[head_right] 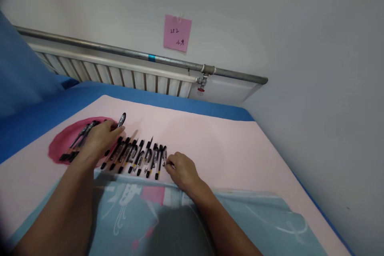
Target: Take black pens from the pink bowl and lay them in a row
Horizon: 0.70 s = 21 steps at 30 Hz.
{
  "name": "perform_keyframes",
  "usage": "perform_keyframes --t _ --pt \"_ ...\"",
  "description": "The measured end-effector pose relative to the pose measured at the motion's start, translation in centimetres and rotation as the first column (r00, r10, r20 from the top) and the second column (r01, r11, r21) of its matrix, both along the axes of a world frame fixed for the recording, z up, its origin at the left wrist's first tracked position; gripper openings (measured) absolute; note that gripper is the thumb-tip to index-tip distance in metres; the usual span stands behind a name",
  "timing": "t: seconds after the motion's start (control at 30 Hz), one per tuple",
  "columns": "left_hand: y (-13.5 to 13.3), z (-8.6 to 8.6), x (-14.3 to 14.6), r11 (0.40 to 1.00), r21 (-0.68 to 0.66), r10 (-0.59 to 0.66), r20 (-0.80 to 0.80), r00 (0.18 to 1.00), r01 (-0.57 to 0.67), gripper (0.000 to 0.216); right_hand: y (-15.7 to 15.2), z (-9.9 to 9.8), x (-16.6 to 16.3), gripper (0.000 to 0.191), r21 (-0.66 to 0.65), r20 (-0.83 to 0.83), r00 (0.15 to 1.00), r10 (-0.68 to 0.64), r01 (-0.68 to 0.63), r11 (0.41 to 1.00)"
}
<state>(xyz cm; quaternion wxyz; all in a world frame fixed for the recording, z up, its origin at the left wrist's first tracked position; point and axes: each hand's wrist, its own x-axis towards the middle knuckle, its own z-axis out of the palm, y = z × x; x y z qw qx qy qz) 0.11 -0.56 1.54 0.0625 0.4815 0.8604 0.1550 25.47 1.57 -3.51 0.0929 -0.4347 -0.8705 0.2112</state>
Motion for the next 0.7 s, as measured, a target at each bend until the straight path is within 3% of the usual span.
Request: perform_keyframes --t 0.23,0.33,0.4,0.53,0.6,0.7 --pt "0.0 -0.1 0.8 0.996 0.069 -0.058 0.083 0.995 0.052 0.030 -0.1 -0.3 0.1 0.010 -0.009 -0.058 0.997 -0.056 0.056 0.998" --pt "0.0 -0.4 1.7 0.978 0.175 -0.156 0.267 0.951 0.112 0.024 0.0 -0.4 0.1 0.009 -0.032 -0.081 0.995 -0.061 0.058 0.998" --pt "-0.1 -0.5 2.8 0.961 0.230 -0.248 0.488 0.837 0.151 0.023 0.3 -0.4 0.3 0.009 -0.053 -0.145 0.987 -0.075 0.068 0.996" --pt "-0.2 -0.6 6.2 0.928 0.243 -0.354 0.808 0.471 0.281 0.025 1.4 -0.2 1.2 0.013 -0.207 -0.425 0.864 -0.269 0.196 0.958" --pt "-0.2 -0.9 8.3 0.909 0.241 -0.369 0.846 0.385 0.342 0.026 1.8 0.1 1.6 0.021 -0.356 -0.537 0.748 -0.390 0.218 0.909" --pt "-0.2 -2.0 11.0 0.884 0.260 -0.394 0.861 0.322 0.388 0.024 1.7 0.6 1.6 0.030 -0.522 -0.657 0.586 -0.475 0.102 0.847"
